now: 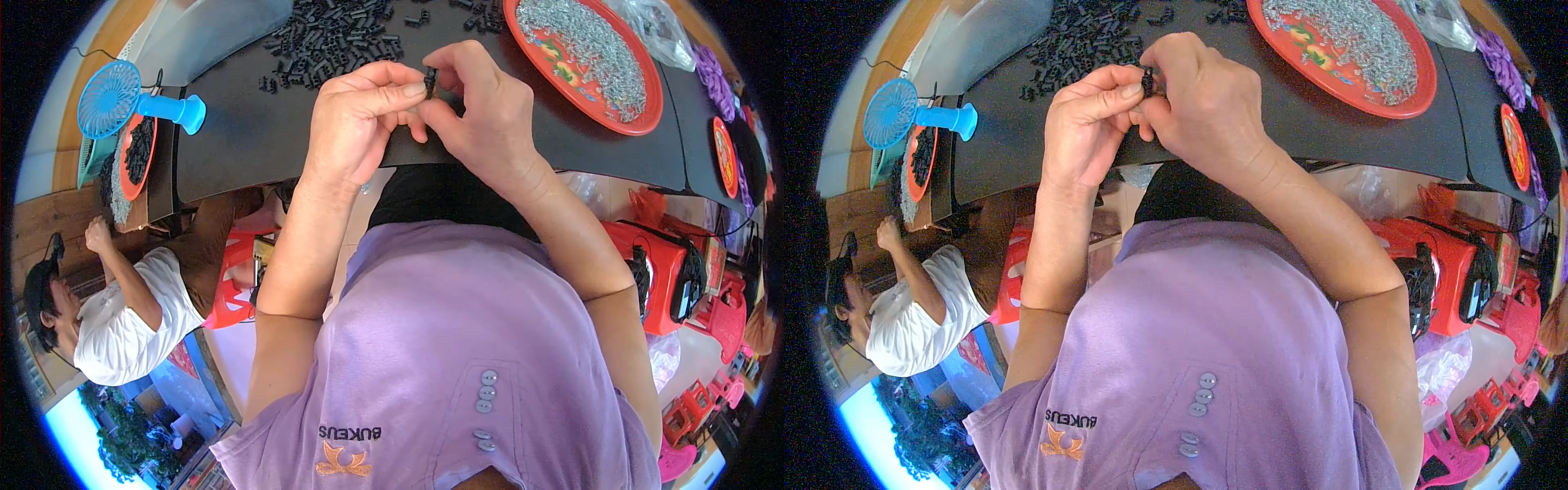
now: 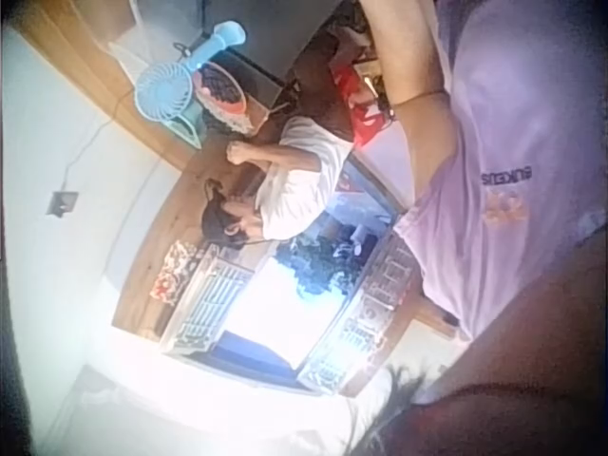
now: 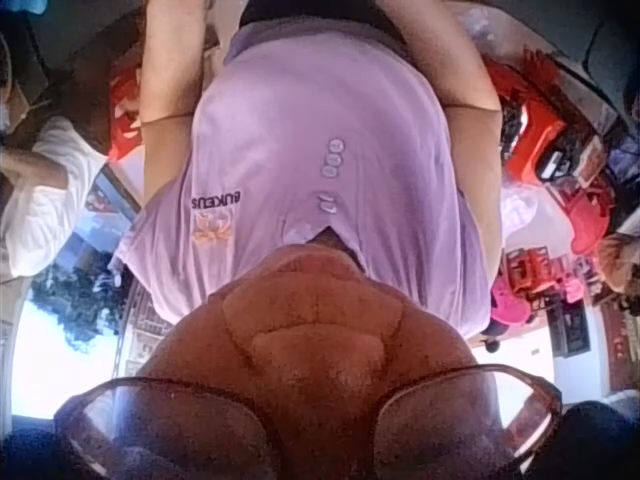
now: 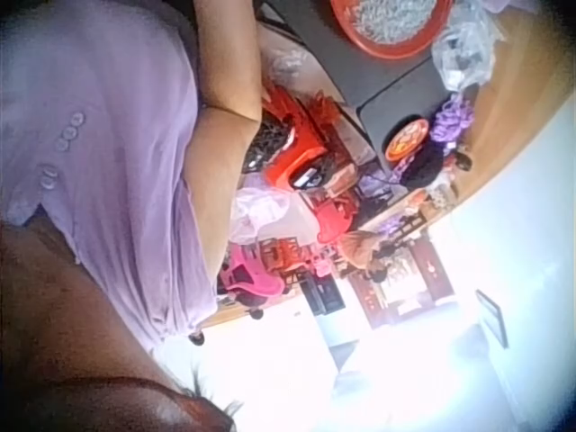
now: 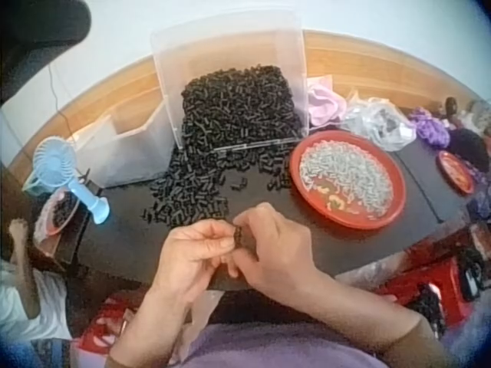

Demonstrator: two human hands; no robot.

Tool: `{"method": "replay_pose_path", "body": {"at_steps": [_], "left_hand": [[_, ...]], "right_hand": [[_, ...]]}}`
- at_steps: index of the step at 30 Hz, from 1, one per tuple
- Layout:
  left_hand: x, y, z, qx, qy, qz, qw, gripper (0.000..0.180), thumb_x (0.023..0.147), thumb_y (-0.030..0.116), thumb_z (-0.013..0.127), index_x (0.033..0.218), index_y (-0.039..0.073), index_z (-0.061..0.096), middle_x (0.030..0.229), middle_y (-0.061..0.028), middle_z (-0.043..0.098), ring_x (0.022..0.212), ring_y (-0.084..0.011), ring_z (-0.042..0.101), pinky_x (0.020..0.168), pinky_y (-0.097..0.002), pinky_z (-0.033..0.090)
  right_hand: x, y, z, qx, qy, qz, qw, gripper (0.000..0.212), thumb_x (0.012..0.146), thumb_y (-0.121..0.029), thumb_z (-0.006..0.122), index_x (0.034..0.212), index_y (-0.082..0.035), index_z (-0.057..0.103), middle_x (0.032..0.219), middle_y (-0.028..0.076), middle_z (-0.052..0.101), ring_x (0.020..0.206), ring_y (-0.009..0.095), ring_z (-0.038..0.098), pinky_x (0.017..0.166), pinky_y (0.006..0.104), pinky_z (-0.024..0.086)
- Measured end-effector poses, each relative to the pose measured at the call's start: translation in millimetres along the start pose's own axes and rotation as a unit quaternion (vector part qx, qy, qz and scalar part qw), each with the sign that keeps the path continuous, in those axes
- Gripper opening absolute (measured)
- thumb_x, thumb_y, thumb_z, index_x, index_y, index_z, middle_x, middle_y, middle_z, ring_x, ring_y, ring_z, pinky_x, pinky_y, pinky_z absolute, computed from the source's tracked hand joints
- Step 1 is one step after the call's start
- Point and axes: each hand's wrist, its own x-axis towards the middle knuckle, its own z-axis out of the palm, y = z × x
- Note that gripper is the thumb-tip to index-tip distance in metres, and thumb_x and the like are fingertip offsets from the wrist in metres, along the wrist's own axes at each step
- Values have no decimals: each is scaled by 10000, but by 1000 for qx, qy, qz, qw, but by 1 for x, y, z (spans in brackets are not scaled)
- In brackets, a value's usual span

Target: The person assembles small plastic sleeves and metal pins by hand at a workbench.

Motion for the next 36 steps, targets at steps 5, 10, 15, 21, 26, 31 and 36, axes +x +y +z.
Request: {"method": "replay_pose_path", "body": {"at_steps": [5, 10, 15, 21, 26, 31, 36], "left_hand": [[-1, 3, 1, 0, -12, -16, 1000, 142, 870, 55, 621, 920, -76, 640, 832, -148, 662, 623, -219, 631, 552, -310, 521], [2, 3, -3, -5, -27, -23, 999, 162, 882, 74, 607, 909, -81, 644, 843, -158, 664, 608, -221, 629, 517, -316, 515], [2, 3, -6, -19, -33, -30, 999, 167, 887, 73, 600, 900, -86, 646, 859, -172, 668, 606, -228, 632, 494, -325, 514], [3, 3, -5, -23, -44, -24, 998, 168, 890, 78, 599, 896, -84, 646, 872, -175, 673, 596, -226, 630, 487, -320, 516], [-4, 4, 6, 51, -20, -1, 998, 117, 857, 78, 661, 877, -38, 659, 807, -128, 677, 588, -173, 619, 486, -267, 492], [-4, 52, 12, 225, 96, 196, 950, 102, 807, 55, 679, 855, -34, 664, 733, -117, 665, 588, -156, 626, 510, -244, 475], [28, 186, -40, 458, 300, 371, 751, 227, 843, 156, 679, 943, -48, 685, 892, -139, 689, 753, -201, 655, 626, -283, 490]], "right_hand": [[-1, -1, -3, 12, -3, -15, 1000, 334, 618, -155, 771, 870, -78, 566, 765, 64, 596, 646, 254, 641, 535, 355, 508], [-2, -2, -8, 41, 6, -42, 998, 326, 708, -119, 787, 937, -20, 578, 618, 47, 522, 513, 155, 537, 471, 267, 433], [-2, -3, -11, 52, 13, -71, 996, 320, 703, -127, 797, 913, -25, 579, 594, 37, 488, 481, 140, 489, 440, 266, 397], [-2, -4, -11, 41, 13, -65, 997, 302, 630, -140, 775, 818, -66, 551, 701, 56, 591, 583, 247, 621, 487, 343, 496], [-2, 1, 0, 57, 14, -80, 995, 331, 707, -102, 791, 966, -29, 597, 640, 37, 493, 493, 127, 474, 449, 260, 394], [-7, -9, -19, 80, -23, 25, 996, 392, 733, -95, 780, 1066, -27, 585, 657, 36, 483, 523, 129, 473, 481, 255, 405], [-26, 2, -53, 40, -78, 48, 995, 332, 712, -95, 755, 1005, -61, 604, 739, 69, 563, 596, 222, 576, 520, 341, 458]]}}
